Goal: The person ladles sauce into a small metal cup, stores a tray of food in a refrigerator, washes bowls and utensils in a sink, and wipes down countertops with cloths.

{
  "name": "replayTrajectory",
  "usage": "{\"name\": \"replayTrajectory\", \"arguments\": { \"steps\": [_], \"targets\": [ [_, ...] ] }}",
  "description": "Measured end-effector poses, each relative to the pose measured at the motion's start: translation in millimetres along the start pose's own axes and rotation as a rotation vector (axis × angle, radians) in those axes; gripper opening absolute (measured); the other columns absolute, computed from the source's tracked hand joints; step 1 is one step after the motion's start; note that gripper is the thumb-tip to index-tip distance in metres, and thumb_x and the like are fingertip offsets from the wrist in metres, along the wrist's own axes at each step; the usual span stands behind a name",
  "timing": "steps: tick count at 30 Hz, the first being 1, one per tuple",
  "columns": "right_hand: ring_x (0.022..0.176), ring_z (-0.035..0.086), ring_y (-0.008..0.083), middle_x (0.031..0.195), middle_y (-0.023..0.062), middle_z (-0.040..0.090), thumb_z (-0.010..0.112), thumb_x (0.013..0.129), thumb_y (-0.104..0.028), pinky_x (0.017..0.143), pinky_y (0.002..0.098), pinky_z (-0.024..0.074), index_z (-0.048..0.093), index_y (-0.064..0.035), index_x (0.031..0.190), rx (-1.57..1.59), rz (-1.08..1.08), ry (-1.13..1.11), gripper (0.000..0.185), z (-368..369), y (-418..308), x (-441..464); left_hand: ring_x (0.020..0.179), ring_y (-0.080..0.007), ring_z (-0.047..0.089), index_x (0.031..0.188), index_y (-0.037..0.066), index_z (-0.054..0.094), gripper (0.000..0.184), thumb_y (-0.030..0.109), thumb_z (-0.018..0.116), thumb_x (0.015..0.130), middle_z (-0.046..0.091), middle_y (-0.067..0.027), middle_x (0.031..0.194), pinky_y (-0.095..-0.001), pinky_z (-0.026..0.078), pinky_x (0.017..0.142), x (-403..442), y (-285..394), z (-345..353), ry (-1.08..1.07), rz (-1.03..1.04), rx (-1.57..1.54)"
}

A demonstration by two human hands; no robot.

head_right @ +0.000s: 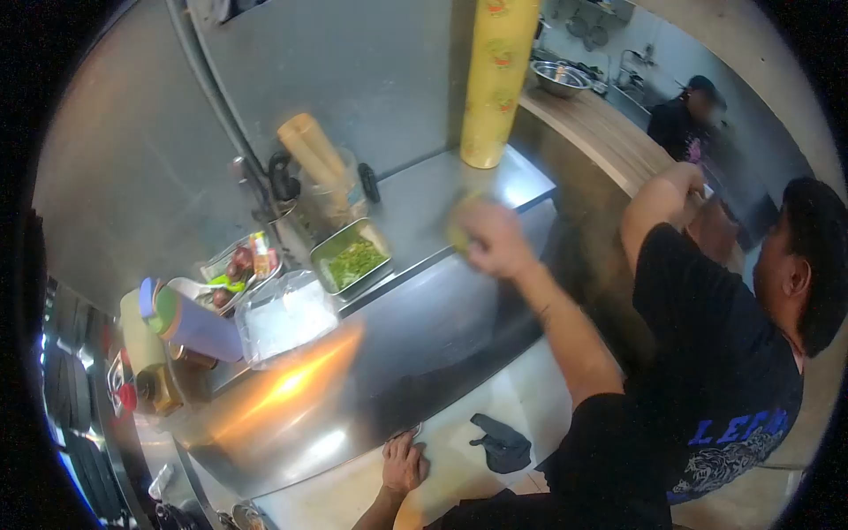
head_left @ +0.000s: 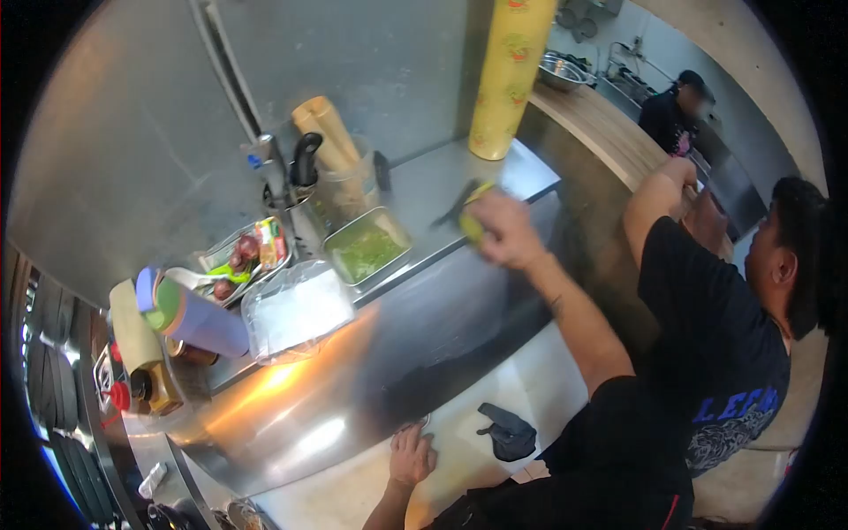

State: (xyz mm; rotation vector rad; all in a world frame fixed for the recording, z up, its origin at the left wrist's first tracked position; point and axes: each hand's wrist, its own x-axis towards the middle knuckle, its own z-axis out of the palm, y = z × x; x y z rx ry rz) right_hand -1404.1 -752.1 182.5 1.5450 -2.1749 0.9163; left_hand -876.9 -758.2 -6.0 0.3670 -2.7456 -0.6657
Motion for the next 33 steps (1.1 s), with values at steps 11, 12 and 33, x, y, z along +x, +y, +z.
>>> {"name": "replayTrajectory", "arguments": {
  "steps": [11,12,33],
  "targets": [
    [0.101,0.067,0.0454,0.106,0.0237,0.069,0.058,0.093,-0.008,0.09,0.0521,0.0539,0.07,-0.0051,0.108,-0.051,0.268,0.47,0.019,10,37,-4,0.134,-0.0362,0.053,0.113,0.012,0.069,0.033,0.021,0.069,0.081,0.059,-0.0151,0.141,-0.0522,0.038,0.114,-3,3,-5,0.062,0.052,-0.007],
    [0.101,0.067,0.047,0.111,0.0244,0.069,0.056,0.094,-0.007,0.089,0.0512,0.0549,0.069,-0.0046,0.109,0.043,0.29,0.454,0.02,9,12,-10,0.135,-0.0369,0.053,0.113,0.012,0.069,0.033,0.021,0.069,0.082,0.058,-0.0157,0.142,-0.0532,0.038,0.114,-6,4,-2,0.061,0.031,-0.004],
    [0.101,0.067,0.0202,0.11,0.0064,0.071,0.066,0.101,-0.01,0.092,0.0363,0.0538,0.06,-0.003,0.135,1.242,1.118,0.49,0.036,7,-238,-251,0.105,-0.0371,0.063,0.118,-0.001,0.062,0.032,-0.008,0.058,0.087,0.062,-0.022,0.122,-0.0407,0.054,0.082,-279,71,-73,0.562,-0.649,0.074]
  ]
}}
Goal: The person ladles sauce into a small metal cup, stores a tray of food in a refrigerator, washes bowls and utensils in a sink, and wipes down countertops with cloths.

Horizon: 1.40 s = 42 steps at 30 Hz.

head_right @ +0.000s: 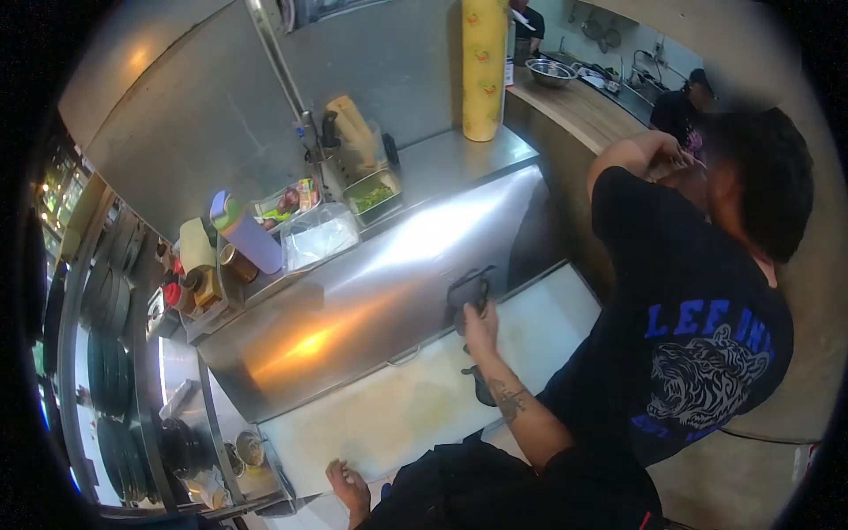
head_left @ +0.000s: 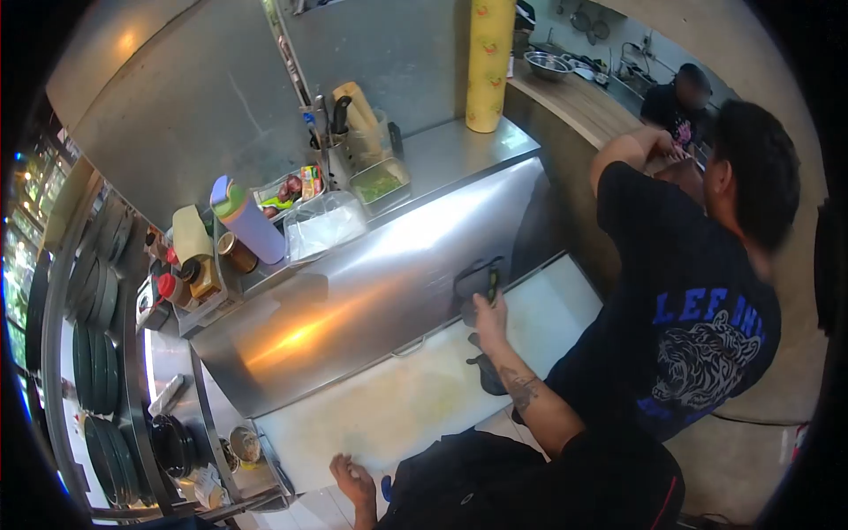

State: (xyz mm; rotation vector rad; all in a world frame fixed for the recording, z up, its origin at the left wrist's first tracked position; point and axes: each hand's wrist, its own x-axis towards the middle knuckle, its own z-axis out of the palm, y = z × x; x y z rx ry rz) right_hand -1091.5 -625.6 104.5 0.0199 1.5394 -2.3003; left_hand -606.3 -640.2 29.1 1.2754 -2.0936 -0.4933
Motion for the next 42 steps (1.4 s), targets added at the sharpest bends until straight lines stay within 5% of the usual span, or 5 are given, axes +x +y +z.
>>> {"name": "replayTrajectory", "arguments": {
  "steps": [13,19,24,31,42],
  "targets": [
    [0.067,0.055,0.013,0.077,-0.0001,0.062,0.067,0.099,-0.02,0.063,0.0336,0.0481,0.068,0.0009,0.109,-0.513,-0.068,-0.342,0.023,-10,16,-52,0.098,-0.039,0.073,0.127,0.0,0.067,0.047,0.024,0.075,0.087,0.077,-0.0181,0.097,-0.048,0.057,0.089,-181,-134,-28,-0.533,-1.117,0.09],
    [0.13,0.055,0.0351,0.138,0.0223,0.061,0.059,0.097,-0.008,0.111,0.0512,0.037,0.058,-0.0019,0.147,-1.057,-0.304,-0.624,0.05,-57,85,-120,0.09,-0.0409,0.074,0.096,0.01,0.078,0.019,0.022,0.07,0.084,0.076,-0.0196,0.089,-0.0513,0.059,0.08,-205,-222,-18,-1.381,-0.014,0.399],
    [0.165,0.008,0.0413,0.176,0.0223,0.018,0.056,0.091,-0.01,0.123,0.0715,-0.0047,0.042,-0.0098,0.163,-1.335,-0.371,-0.677,0.073,-27,196,-228,0.107,-0.0402,0.073,0.112,0.005,0.076,0.029,0.027,0.069,0.095,0.077,-0.0216,0.111,-0.0485,0.058,0.091,-164,-219,-64,-0.618,-0.794,0.084],
    [0.121,0.06,0.0303,0.128,0.0203,0.066,0.055,0.099,-0.015,0.102,0.0527,0.0438,0.055,-0.0026,0.149,-0.882,0.1,-1.015,0.051,109,222,-347,0.099,-0.037,0.067,0.122,-0.002,0.065,0.043,0.024,0.08,0.091,0.068,-0.02,0.109,-0.0458,0.054,0.085,-35,-170,-163,0.214,-0.472,0.08],
    [0.134,0.058,0.0377,0.146,0.0267,0.059,0.064,0.101,-0.031,0.114,0.0411,0.0441,0.056,0.0068,0.144,-1.002,-0.372,-0.97,0.058,225,270,-412,0.093,-0.0492,0.073,0.118,-0.006,0.045,0.04,0.02,0.063,0.095,0.07,-0.0325,0.095,-0.0581,0.059,0.083,15,-226,-148,-0.274,-0.554,0.119]
  ]
}}
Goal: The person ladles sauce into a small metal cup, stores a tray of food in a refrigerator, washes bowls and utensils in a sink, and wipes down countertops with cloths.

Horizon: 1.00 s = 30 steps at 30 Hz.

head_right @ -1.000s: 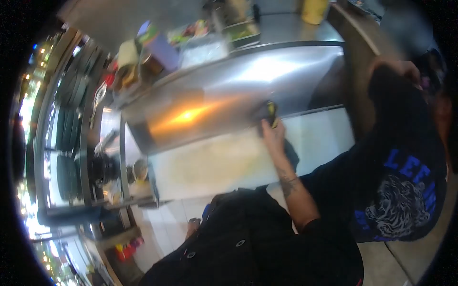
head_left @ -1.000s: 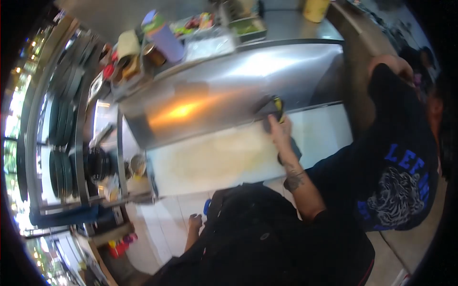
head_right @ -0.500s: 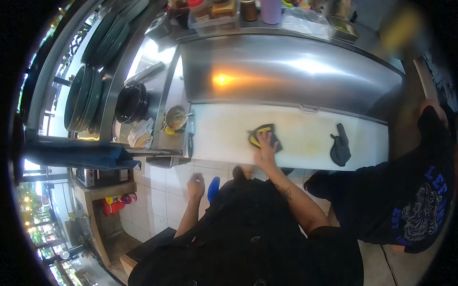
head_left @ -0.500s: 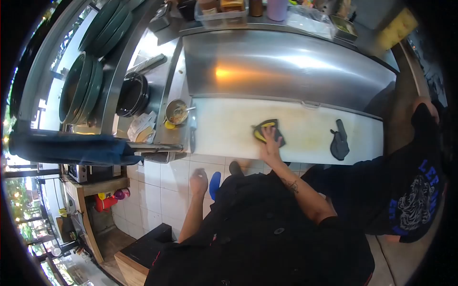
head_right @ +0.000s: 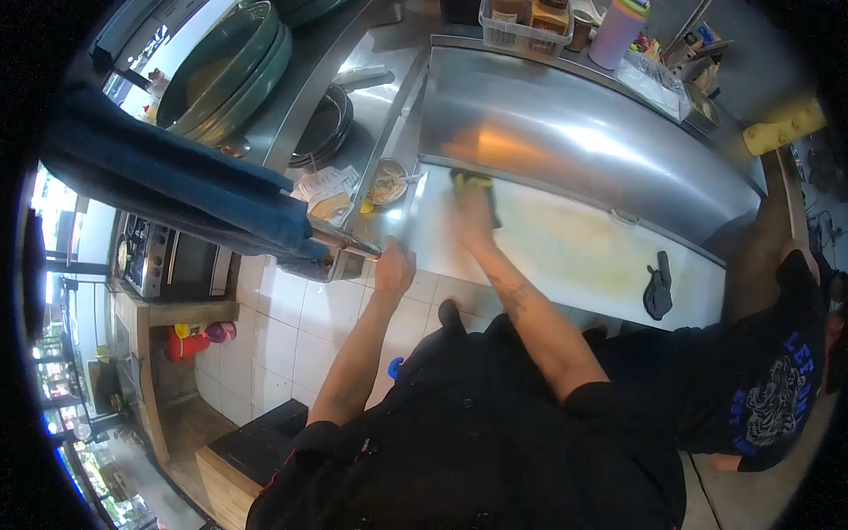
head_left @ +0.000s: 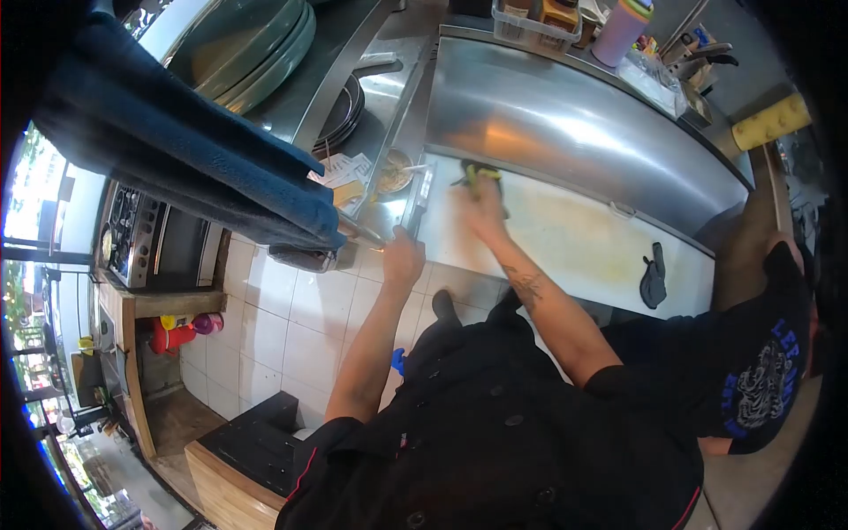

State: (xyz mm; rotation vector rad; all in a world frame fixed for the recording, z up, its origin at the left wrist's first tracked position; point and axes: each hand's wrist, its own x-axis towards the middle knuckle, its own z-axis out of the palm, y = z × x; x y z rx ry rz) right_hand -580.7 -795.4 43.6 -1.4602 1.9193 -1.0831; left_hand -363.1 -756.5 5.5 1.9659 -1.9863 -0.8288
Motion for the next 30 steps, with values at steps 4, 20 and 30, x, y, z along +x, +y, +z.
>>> {"name": "replayTrajectory", "arguments": {
  "steps": [4,20,30],
  "targets": [
    [0.154,0.036,0.0437,0.163,0.0321,0.039,0.07,0.097,-0.032,0.127,0.0418,0.0285,0.047,0.0083,0.152,0.142,0.157,-0.276,0.072,8,-25,-36,0.085,-0.0502,0.073,0.117,-0.007,0.042,0.036,0.016,0.06,0.097,0.07,-0.0313,0.083,-0.0577,0.06,0.077,-32,0,9,0.095,0.072,-0.046],
    [0.137,0.047,0.0494,0.151,0.0294,0.048,0.069,0.095,-0.037,0.11,0.0639,0.0413,0.056,-0.0098,0.149,-0.811,0.496,0.275,0.062,-344,311,-141,0.119,-0.0445,0.063,0.124,-0.006,0.059,0.043,0.023,0.066,0.094,0.065,-0.0288,0.123,-0.0528,0.051,0.099,7,20,38,0.527,0.148,0.056],
    [0.094,0.065,0.0406,0.1,0.0239,0.067,0.065,0.091,-0.017,0.087,0.0487,0.0525,0.066,0.0082,0.124,-0.603,0.294,0.495,0.042,-367,302,-157,0.119,-0.0459,0.066,0.125,-0.007,0.062,0.037,0.012,0.059,0.093,0.066,-0.0302,0.128,-0.0537,0.051,0.105,166,-62,16,0.445,-0.198,0.113]
  ]
}}
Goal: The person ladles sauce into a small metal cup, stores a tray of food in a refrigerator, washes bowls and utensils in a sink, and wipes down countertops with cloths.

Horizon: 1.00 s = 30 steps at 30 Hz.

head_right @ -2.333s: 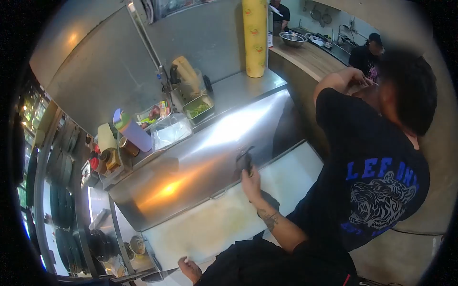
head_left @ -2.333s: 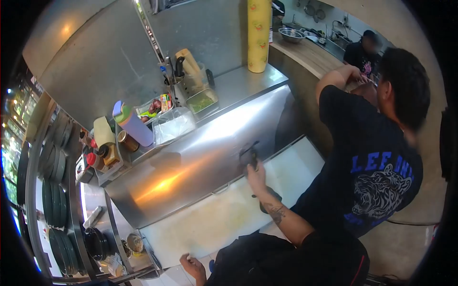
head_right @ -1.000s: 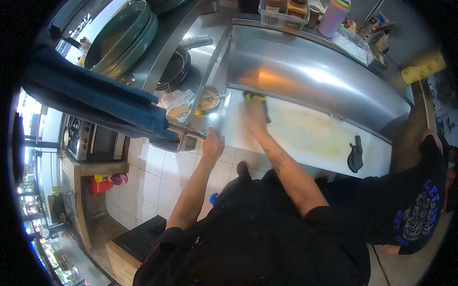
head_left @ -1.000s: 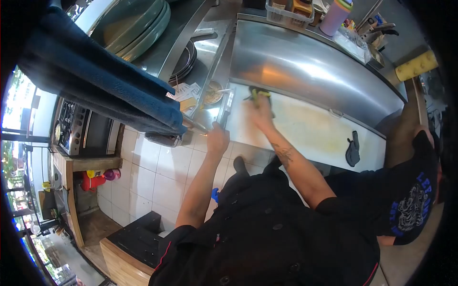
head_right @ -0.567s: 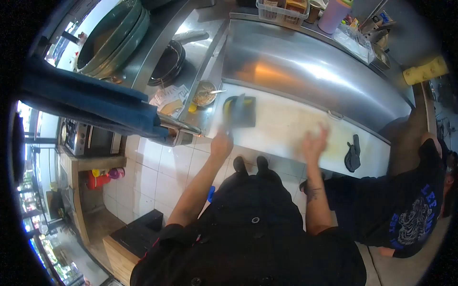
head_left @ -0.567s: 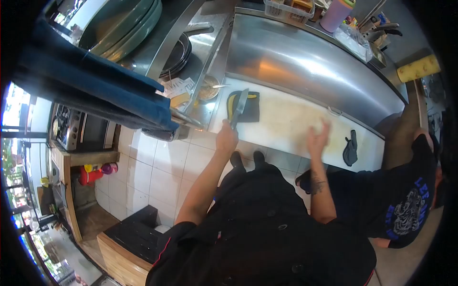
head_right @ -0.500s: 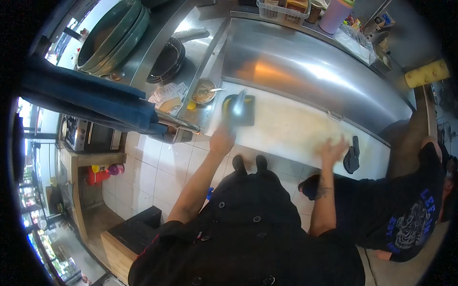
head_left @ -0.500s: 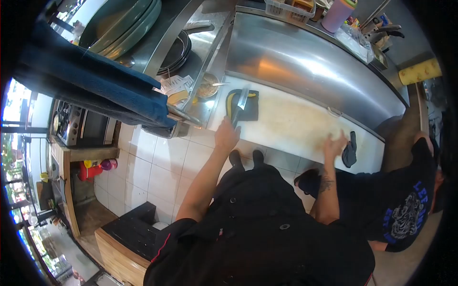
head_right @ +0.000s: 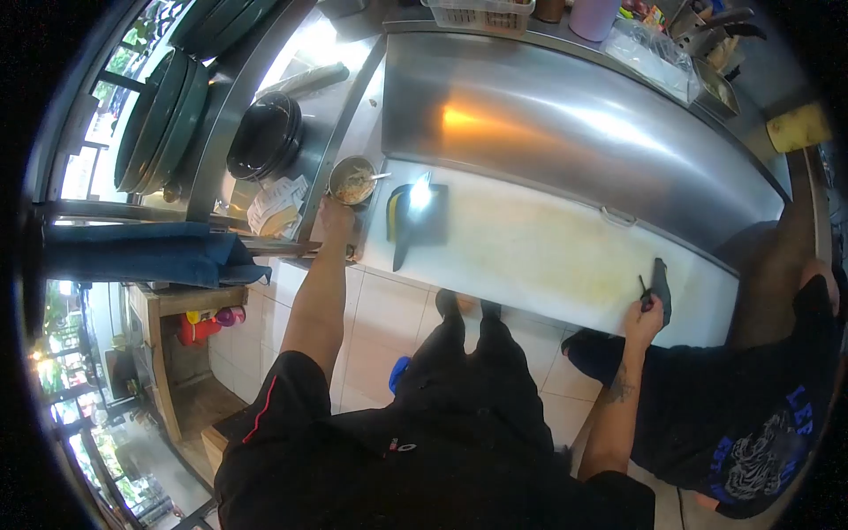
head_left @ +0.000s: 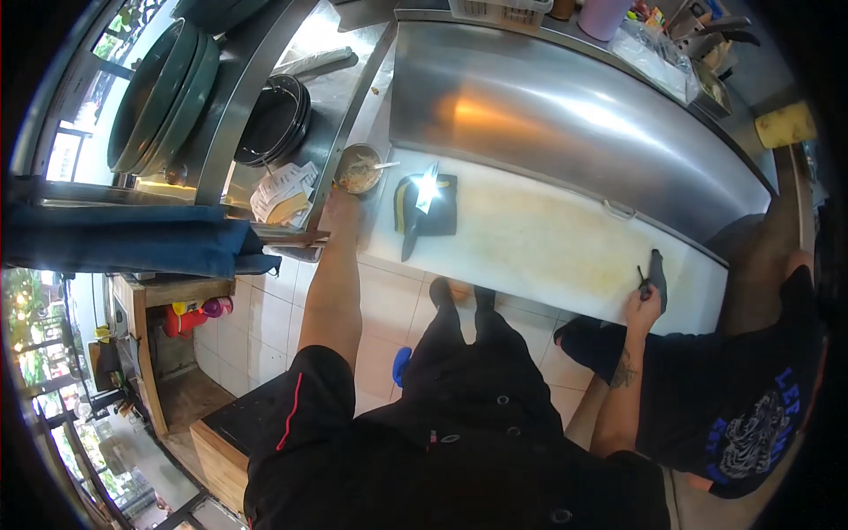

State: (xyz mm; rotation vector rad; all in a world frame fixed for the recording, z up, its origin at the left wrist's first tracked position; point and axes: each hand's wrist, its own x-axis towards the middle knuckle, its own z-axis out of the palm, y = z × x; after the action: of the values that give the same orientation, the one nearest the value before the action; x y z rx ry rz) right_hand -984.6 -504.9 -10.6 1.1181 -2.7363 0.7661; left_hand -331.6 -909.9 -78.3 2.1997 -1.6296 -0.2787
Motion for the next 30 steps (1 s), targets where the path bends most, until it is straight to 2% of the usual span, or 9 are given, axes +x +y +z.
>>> {"name": "replayTrajectory", "arguments": {
  "steps": [2,9,13,15,16,19,21,24,30],
  "targets": [
    [0.091,0.068,0.0399,0.098,0.0247,0.07,0.068,0.093,-0.021,0.084,0.0467,0.0536,0.067,0.0101,0.12,0.166,0.167,-0.275,0.041,-6,10,2,0.118,-0.0432,0.068,0.126,-0.005,0.062,0.04,0.019,0.06,0.094,0.069,-0.0287,0.124,-0.0513,0.054,0.103,12,-45,43,0.165,0.13,0.109],
    [0.085,0.069,0.0305,0.096,0.0191,0.073,0.067,0.103,-0.028,0.08,0.0394,0.0543,0.066,0.0083,0.112,0.258,0.088,-0.083,0.037,-28,-44,-7,0.112,-0.0422,0.07,0.127,0.001,0.064,0.038,0.022,0.064,0.095,0.07,-0.026,0.121,-0.0513,0.057,0.097,-28,24,-32,-0.16,-0.245,0.094],
    [0.081,0.064,0.0141,0.092,0.0048,0.068,0.064,0.108,-0.025,0.074,0.0295,0.0524,0.065,-0.0005,0.106,0.791,0.296,-0.277,0.024,-66,-175,-14,0.098,-0.0414,0.069,0.133,0.003,0.064,0.041,0.019,0.061,0.095,0.07,-0.0235,0.109,-0.0572,0.055,0.085,-67,-4,6,0.336,0.428,0.102],
    [0.081,0.064,0.0105,0.092,0.0008,0.068,0.067,0.107,-0.024,0.073,0.0275,0.052,0.066,-0.0071,0.107,1.056,0.371,-0.538,0.017,-63,-238,-36,0.12,-0.0479,0.057,0.137,-0.009,0.054,0.046,0.01,0.054,0.095,0.06,-0.033,0.126,-0.0579,0.047,0.101,-110,-2,35,0.332,0.42,-0.022],
    [0.085,0.065,0.0099,0.095,0.0001,0.069,0.065,0.107,-0.025,0.077,0.0275,0.0534,0.066,-0.0086,0.111,1.119,0.436,-0.646,0.016,-67,-284,-56,0.119,-0.0509,0.056,0.131,-0.01,0.054,0.04,0.009,0.053,0.096,0.059,-0.035,0.128,-0.0568,0.045,0.106,-141,29,-64,-0.084,0.25,-0.291],
    [0.099,0.069,0.0161,0.108,0.0028,0.071,0.06,0.11,-0.028,0.09,0.0331,0.0556,0.065,-0.0069,0.118,1.327,0.499,-0.938,0.023,-45,-388,-130,0.102,-0.0327,0.063,0.121,0.001,0.058,0.039,0.032,0.036,0.112,0.063,-0.0202,0.11,-0.0471,0.053,0.087,-213,-18,-106,-0.445,-0.2,-1.19],
    [0.117,0.069,0.0249,0.126,0.0089,0.072,0.055,0.112,-0.034,0.105,0.0414,0.054,0.064,-0.0049,0.13,1.475,0.674,-1.082,0.036,-9,-441,-192,0.072,-0.0184,0.061,0.117,0.007,0.059,0.043,0.043,0.036,0.114,0.063,-0.0088,0.089,-0.0336,0.049,0.062,-241,-67,-170,-0.556,-0.344,-1.188],
    [0.123,0.066,0.0267,0.135,0.0096,0.069,0.051,0.112,-0.041,0.11,0.0438,0.0504,0.061,-0.0048,0.138,1.584,0.741,-1.434,0.046,35,-514,-285,0.066,-0.0172,0.058,0.114,0.009,0.06,0.043,0.047,0.041,0.112,0.063,-0.0065,0.086,-0.0321,0.047,0.057,-247,-171,-233,-0.71,-0.7,-1.269],
    [0.118,0.066,0.0296,0.126,0.0113,0.071,0.045,0.113,-0.043,0.108,0.0476,0.0511,0.064,-0.0055,0.13,1.53,0.844,-1.403,0.046,117,-633,-418,0.063,-0.0146,0.058,0.113,0.009,0.062,0.041,0.048,0.051,0.108,0.062,-0.0046,0.082,-0.0304,0.046,0.056,-203,-368,-327,-0.419,-0.853,-1.451]
  ]
}}
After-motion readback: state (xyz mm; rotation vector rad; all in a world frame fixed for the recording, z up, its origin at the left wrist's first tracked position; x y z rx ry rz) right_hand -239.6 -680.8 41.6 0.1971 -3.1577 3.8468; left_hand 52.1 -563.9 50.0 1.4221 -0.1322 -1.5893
